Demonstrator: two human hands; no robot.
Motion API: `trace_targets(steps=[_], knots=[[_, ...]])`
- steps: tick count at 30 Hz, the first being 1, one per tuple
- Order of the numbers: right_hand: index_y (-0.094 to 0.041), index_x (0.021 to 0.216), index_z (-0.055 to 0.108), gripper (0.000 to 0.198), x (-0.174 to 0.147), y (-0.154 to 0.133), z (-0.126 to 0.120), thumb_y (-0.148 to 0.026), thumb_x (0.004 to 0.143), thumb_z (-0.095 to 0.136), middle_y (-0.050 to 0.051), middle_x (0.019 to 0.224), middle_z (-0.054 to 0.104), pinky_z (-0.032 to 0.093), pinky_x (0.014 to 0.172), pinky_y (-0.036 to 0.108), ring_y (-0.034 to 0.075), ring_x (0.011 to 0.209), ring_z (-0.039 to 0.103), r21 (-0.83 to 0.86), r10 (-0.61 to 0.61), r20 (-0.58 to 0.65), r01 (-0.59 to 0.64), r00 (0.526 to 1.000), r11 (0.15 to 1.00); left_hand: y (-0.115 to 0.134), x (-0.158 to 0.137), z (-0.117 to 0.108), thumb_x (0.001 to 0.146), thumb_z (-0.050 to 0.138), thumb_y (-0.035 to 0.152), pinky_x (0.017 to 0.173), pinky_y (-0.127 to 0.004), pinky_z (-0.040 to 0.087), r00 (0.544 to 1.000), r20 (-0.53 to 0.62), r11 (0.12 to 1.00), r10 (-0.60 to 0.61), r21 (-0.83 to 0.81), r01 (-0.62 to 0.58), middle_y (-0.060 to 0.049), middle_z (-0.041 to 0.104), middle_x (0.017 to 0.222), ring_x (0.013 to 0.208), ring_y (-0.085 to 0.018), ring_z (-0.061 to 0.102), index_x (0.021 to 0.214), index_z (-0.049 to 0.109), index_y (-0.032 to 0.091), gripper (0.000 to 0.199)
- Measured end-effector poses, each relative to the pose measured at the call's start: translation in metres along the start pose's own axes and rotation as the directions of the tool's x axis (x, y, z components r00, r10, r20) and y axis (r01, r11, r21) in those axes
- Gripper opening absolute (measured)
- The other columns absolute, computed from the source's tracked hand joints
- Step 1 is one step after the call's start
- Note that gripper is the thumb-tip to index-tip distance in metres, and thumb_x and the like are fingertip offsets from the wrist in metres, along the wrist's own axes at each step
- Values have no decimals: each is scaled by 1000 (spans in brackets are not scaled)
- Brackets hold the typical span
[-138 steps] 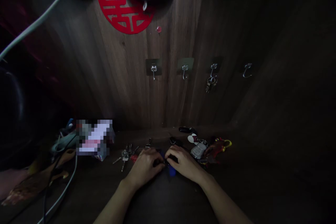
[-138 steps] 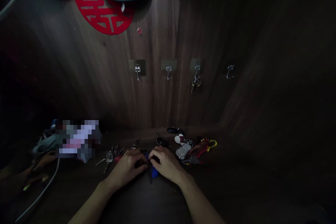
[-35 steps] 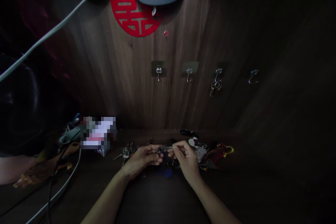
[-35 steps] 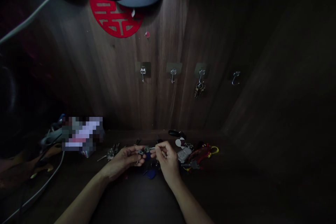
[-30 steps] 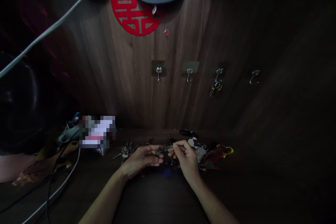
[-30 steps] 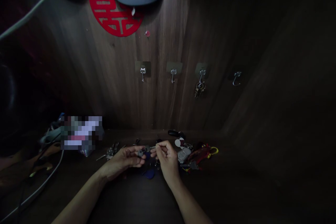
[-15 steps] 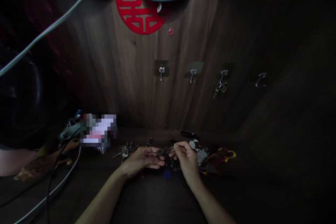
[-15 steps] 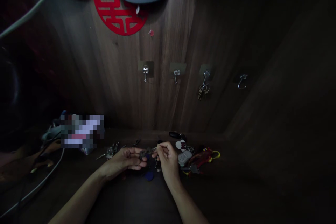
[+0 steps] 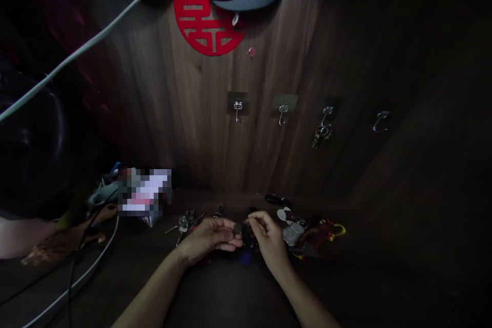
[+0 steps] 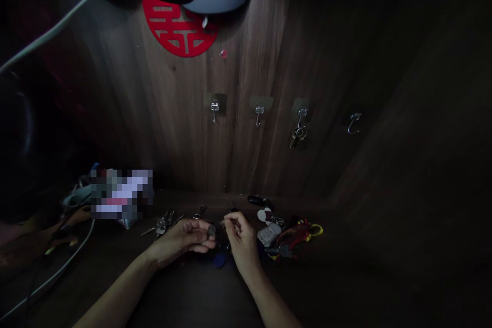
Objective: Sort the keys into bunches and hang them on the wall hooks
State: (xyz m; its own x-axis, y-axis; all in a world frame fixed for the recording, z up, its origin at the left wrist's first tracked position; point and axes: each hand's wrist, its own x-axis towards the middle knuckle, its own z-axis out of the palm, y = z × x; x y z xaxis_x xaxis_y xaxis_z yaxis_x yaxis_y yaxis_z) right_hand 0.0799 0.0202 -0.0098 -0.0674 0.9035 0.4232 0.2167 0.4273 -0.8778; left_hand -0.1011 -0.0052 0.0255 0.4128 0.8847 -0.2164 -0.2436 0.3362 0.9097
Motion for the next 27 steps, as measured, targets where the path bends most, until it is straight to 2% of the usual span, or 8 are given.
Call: trace_targets(steps=[3, 6, 10, 15, 19, 23, 25, 27], knots=[[-21, 91, 59, 14, -1, -7, -3, -30, 87, 48, 7, 94, 65, 48, 74, 32, 21, 91, 60, -126, -173, -16, 170, 985, 977, -1, 1, -1, 67, 76, 23, 72, -22, 52, 999, -18, 999, 29, -34, -30, -7, 71, 88, 81, -16, 68, 90, 69, 12, 26], [-23, 86, 60, 9, -4, -14, -3, -24, 85, 51, 6, 95, 63, 45, 83, 37, 22, 95, 57, -251, -324, 40, 324, 945, 912, -3, 3, -4, 68, 76, 23, 72, -22, 52, 998, -14, 997, 53, -51, -54, -7, 72, 87, 82, -16, 68, 91, 68, 12, 27], [-23, 82, 58, 4, -7, -17, 0, -21, 82, 55, 4, 90, 62, 43, 83, 38, 21, 89, 58, -312, -384, 118, 401, 916, 861, -4, 5, -4, 67, 77, 25, 73, -22, 52, 998, -2, 997, 64, -48, -64, -8, 72, 87, 84, -17, 68, 92, 68, 12, 30], [-23, 77, 57, 10, -5, -14, -1, -17, 83, 52, 3, 82, 61, 44, 74, 33, 19, 82, 56, -317, -414, 98, 423, 905, 849, -5, 5, -2, 65, 78, 26, 72, -21, 51, 998, -13, 997, 64, -33, -65, -7, 71, 89, 84, -17, 68, 92, 68, 12, 33], [-22, 77, 57, 13, -6, -13, -3, -21, 86, 48, 2, 77, 59, 44, 64, 27, 16, 73, 55, -245, -328, 36, 327, 944, 913, -5, 7, -4, 67, 77, 28, 68, -21, 52, 993, -81, 996, 80, -17, -82, -4, 70, 83, 75, -14, 68, 92, 65, 13, 31], [-21, 79, 57, 19, -4, -13, -3, -34, 87, 48, -1, 64, 54, 42, 52, 23, 13, 57, 52, -29, -71, -29, 70, 997, 997, -6, 7, -4, 66, 77, 28, 65, -21, 51, 986, -136, 995, 91, -21, -95, -3, 68, 78, 68, -12, 67, 92, 63, 13, 33], [-20, 79, 57, 23, -2, -13, -3, -41, 85, 51, -3, 57, 52, 41, 48, 22, 11, 51, 50, 125, 57, -53, -50, 997, 991, -6, 7, -3, 66, 77, 28, 64, -21, 50, 988, -125, 995, 92, -15, -95, -3, 68, 78, 66, -11, 65, 93, 62, 13, 34], [-20, 78, 56, 26, 2, -12, -3, -45, 81, 55, -4, 54, 53, 40, 46, 21, 11, 48, 50, 264, 134, -73, -110, 988, 958, -6, 8, -3, 66, 77, 29, 64, -21, 49, 989, -109, 995, 97, 3, -97, -3, 68, 79, 65, -11, 64, 93, 62, 13, 35]])
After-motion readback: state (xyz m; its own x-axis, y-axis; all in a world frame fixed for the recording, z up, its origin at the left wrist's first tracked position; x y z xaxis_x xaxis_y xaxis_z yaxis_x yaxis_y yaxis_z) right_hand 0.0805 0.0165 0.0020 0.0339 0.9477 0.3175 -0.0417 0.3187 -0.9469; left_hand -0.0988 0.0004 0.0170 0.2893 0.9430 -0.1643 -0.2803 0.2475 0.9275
